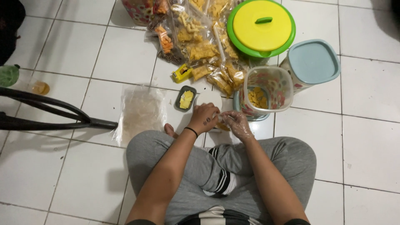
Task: Weighing portions of chips on a digital scale and packaging them into small plastic bags.
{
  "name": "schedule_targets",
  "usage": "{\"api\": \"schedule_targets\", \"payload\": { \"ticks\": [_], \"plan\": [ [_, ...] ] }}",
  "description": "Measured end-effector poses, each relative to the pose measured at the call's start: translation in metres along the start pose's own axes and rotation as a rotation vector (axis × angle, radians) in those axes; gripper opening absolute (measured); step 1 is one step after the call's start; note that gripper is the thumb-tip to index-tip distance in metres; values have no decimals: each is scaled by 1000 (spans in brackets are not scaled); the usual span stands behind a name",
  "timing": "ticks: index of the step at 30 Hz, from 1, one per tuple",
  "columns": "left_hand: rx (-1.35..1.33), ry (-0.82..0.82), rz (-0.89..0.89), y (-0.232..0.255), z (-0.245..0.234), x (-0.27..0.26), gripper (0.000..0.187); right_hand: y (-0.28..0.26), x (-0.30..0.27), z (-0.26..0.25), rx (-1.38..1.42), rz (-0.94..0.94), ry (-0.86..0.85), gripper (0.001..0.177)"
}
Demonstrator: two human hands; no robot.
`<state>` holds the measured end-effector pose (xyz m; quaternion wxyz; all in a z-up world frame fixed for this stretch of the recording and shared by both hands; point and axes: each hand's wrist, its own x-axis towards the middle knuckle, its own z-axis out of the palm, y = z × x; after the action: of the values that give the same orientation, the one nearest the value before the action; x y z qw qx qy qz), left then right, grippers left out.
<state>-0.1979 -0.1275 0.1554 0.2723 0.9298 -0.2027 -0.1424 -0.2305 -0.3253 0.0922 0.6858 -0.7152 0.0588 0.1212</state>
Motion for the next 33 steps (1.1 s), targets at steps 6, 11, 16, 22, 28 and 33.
{"api": "schedule_targets", "payload": {
  "ticks": [6,11,16,22,28,33],
  "plan": [
    [-165,-92,-4,1,-10,-2,13,-2,-4,-3,15,7,-31,20],
    [-171,-94,34,2,-13,-1,19,-28,-13,2,-82,-43,-72,24],
    [-190,-149,57,7,-19,-5,21,-37,-21,2,-295,-76,-40,17],
    [-292,-137,42,6,-34,-8,14,-22,-12,-7,-172,-31,-36,15],
    [-336,-110,-66,-4,-31,-5,19,-22,-5,-16,51,-69,-60,20],
    [-607,-49,-32,-6,-35,-7,22,-19,-1,-27,150,-90,-57,23]
  ]
}}
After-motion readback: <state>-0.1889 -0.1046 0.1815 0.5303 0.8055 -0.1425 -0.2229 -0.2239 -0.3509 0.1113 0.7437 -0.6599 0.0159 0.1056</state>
